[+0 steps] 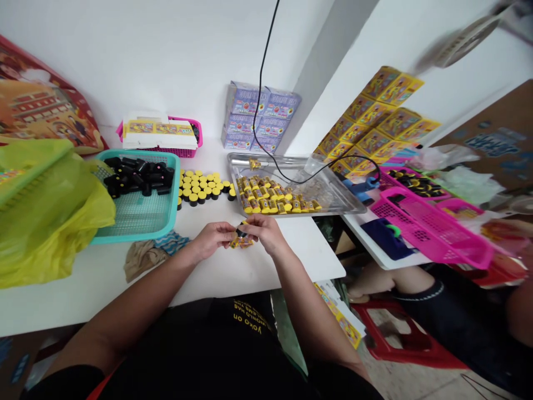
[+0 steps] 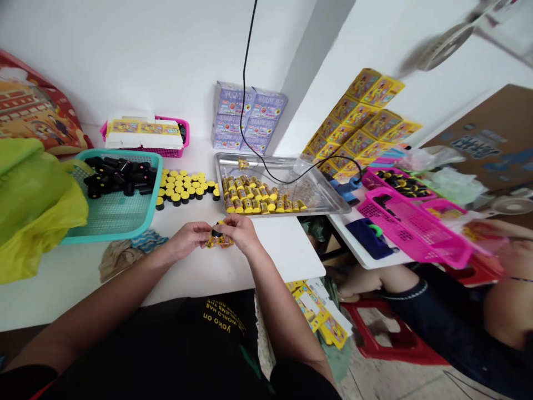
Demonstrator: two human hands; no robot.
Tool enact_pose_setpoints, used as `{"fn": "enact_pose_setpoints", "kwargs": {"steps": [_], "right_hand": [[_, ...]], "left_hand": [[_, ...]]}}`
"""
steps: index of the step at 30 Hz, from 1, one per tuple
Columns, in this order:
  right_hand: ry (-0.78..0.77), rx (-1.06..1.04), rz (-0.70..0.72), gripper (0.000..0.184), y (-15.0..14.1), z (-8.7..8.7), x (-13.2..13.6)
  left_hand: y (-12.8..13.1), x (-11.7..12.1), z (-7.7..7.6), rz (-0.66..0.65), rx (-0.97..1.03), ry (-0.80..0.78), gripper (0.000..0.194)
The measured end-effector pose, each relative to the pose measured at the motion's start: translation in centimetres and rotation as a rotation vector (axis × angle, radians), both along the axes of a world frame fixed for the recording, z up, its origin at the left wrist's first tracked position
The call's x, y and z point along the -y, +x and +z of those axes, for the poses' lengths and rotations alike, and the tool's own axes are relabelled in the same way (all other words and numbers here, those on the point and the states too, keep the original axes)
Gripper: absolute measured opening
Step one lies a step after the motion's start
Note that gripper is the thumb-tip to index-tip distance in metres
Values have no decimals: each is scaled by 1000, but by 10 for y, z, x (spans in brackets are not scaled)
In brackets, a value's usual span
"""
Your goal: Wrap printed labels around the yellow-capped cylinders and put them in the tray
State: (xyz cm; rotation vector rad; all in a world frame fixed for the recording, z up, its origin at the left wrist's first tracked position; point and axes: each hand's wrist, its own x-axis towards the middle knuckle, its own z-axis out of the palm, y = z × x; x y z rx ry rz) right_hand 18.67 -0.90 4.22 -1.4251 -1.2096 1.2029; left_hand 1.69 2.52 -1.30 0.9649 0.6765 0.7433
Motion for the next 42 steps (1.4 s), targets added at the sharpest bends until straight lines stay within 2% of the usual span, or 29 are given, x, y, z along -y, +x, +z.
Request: {"fn": "enact_pose_setpoints", "kwargs": {"steps": [3,7,12,15,21,25,31,34,38,42], "right_hand": [[-23,-13,-6,30,-1,-2,2],[-54,-43,-39,30,-1,-9,3],[-8,-14,-65,29,-1,-17,4],[-54,-72,-56,29,-1,-21,6],[-84,-138,-118,32,0,-26,7],[-74,-143,-102,35,-4,-27,11],[12,-145,24,37,-4,-38,19],[71,-163,32,39,-3,-45,22],[87,-174,23,39,-4,-47,24],[102,-145,36,34,-3,-47,26]], "left_hand": [[1,2,1,4,8,-39,39],[3,6,3,47,-59,6,37],[5,7,-2,63,-58,13,37],[5,6,-4,74,-64,8,37],[3,6,3,-23,-58,-15,33],[4,7,2,29,-33,-59,29],[9,9,-2,58,93,-263,33],[9,10,1,44,74,-247,34],[8,12,2,-51,21,-202,40],[8,11,0,-53,25,-184,40]]}}
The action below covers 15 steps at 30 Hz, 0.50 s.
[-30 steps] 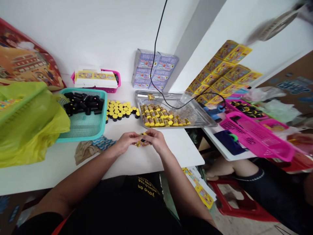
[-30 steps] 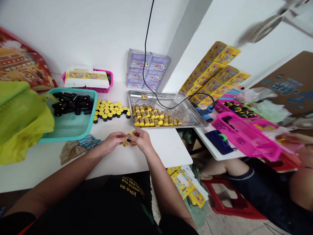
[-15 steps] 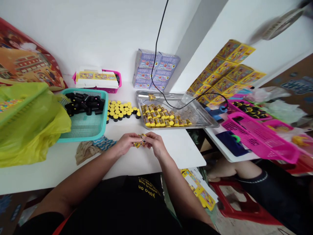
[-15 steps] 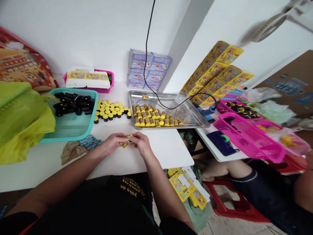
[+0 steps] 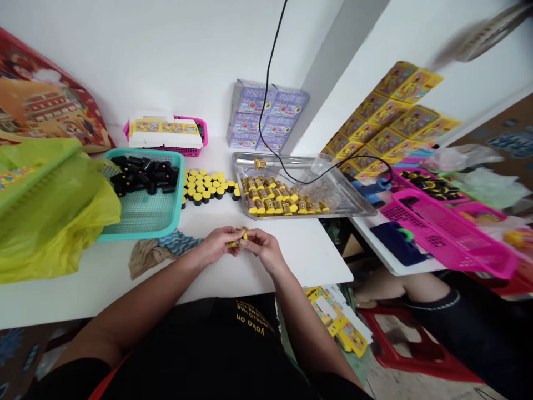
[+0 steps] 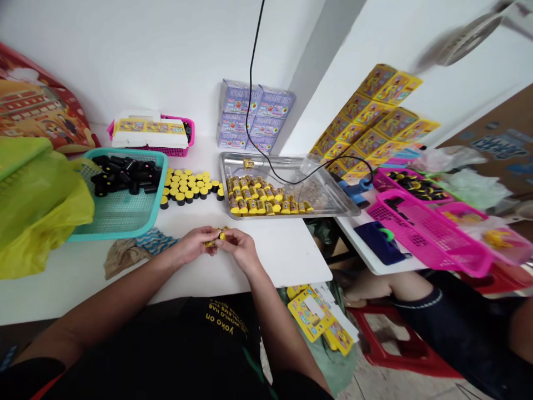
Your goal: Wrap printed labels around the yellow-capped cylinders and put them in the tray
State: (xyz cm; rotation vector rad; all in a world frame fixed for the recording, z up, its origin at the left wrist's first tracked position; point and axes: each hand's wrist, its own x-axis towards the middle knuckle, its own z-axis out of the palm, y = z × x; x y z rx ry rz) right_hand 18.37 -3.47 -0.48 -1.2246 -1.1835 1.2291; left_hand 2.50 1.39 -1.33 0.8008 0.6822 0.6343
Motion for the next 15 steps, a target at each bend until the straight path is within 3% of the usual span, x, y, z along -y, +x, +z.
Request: {"fn": "enact_pose_setpoints", "kwargs": {"steps": [3,7,15], "right_hand": [[34,-6,-4,33,3,-3,1],[192,90,-20,34,10,-6,2],[339,326,21,36,12,6,6]], "left_hand": [[1,0,0,-10,24,-4,38],[1,0,3,-58,43,-28,37],[0,0,3,-68,94,-22,37]]}}
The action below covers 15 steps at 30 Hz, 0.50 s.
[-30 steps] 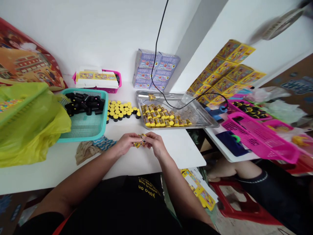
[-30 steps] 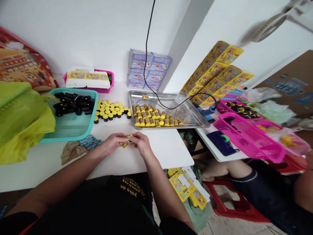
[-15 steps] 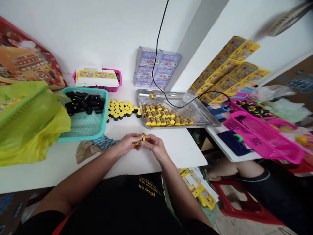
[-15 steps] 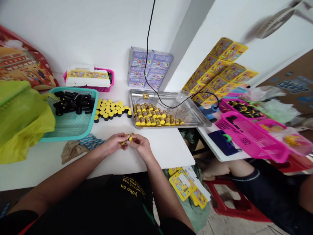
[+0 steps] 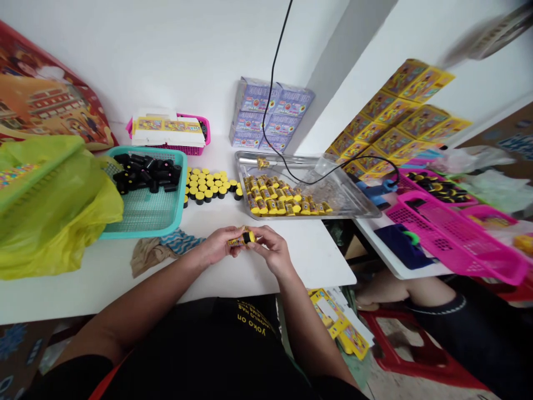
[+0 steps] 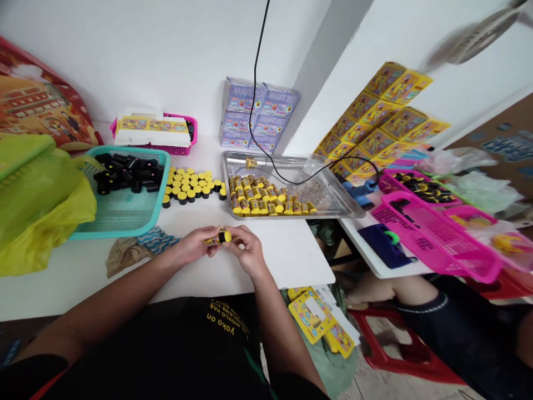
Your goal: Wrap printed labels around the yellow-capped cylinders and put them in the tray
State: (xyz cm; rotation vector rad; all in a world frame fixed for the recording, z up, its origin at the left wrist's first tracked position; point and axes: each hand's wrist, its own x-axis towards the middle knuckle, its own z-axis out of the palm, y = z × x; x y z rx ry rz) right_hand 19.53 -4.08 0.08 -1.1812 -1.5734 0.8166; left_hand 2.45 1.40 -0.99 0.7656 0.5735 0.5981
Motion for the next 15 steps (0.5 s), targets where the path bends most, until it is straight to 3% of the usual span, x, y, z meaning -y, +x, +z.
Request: {"fn": "enact_pose_setpoints", "kwargs": {"steps": [5,12,15], "right_hand": [[121,252,-7,39,-18,-4,3],[297,308,-346,28,-24,-11,2],[422,448,-343,30,-27,-14,3]], "left_hand": [[1,3,-2,75,28,-33,39],[1,-1,-3,-7,8,-130,45],[1,-1,-1,52,50,-187,33]]}}
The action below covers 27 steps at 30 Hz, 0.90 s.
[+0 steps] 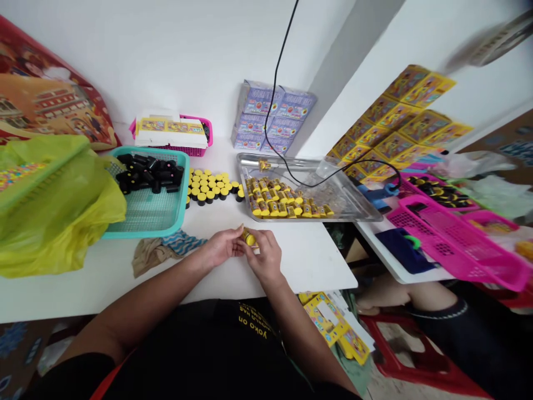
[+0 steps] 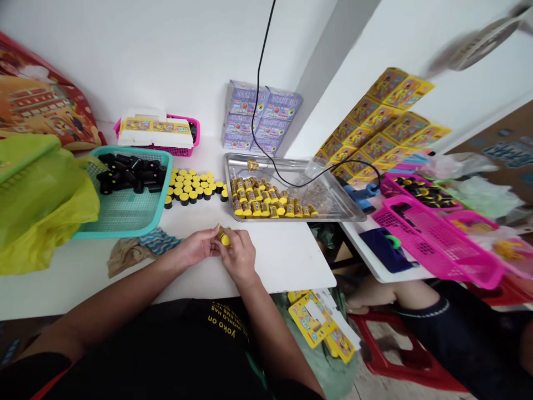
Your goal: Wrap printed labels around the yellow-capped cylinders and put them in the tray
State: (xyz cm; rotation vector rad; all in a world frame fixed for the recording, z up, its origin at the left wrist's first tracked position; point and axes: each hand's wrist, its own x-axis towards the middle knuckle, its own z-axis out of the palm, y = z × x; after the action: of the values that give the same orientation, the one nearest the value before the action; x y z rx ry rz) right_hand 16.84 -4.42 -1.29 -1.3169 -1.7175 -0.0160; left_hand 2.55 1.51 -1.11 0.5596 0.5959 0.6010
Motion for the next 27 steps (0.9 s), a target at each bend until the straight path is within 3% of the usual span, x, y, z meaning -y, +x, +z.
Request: {"fn": "enact_pose_setpoints", "kwargs": {"steps": [3,7,13,18,27], "right_hand": [[-6,-12,68,36,-4,-4,1],[-59,-165,64,29,-5,-14,-2],[23,-106,17,27,-7,-23,-7],[14,-119,37,34,-9,-24,-7],[9,-146,7,27,-4,-29,-6]], "left_hand": [[-1,-1,3,82,60,-17,20],[-5,-6,6,95,37,-50,12],[-3,-6,3,158,10,-64,22],[-2,-1,5,147,37,-23,22],[5,7,1,173,38,-48,24]]}}
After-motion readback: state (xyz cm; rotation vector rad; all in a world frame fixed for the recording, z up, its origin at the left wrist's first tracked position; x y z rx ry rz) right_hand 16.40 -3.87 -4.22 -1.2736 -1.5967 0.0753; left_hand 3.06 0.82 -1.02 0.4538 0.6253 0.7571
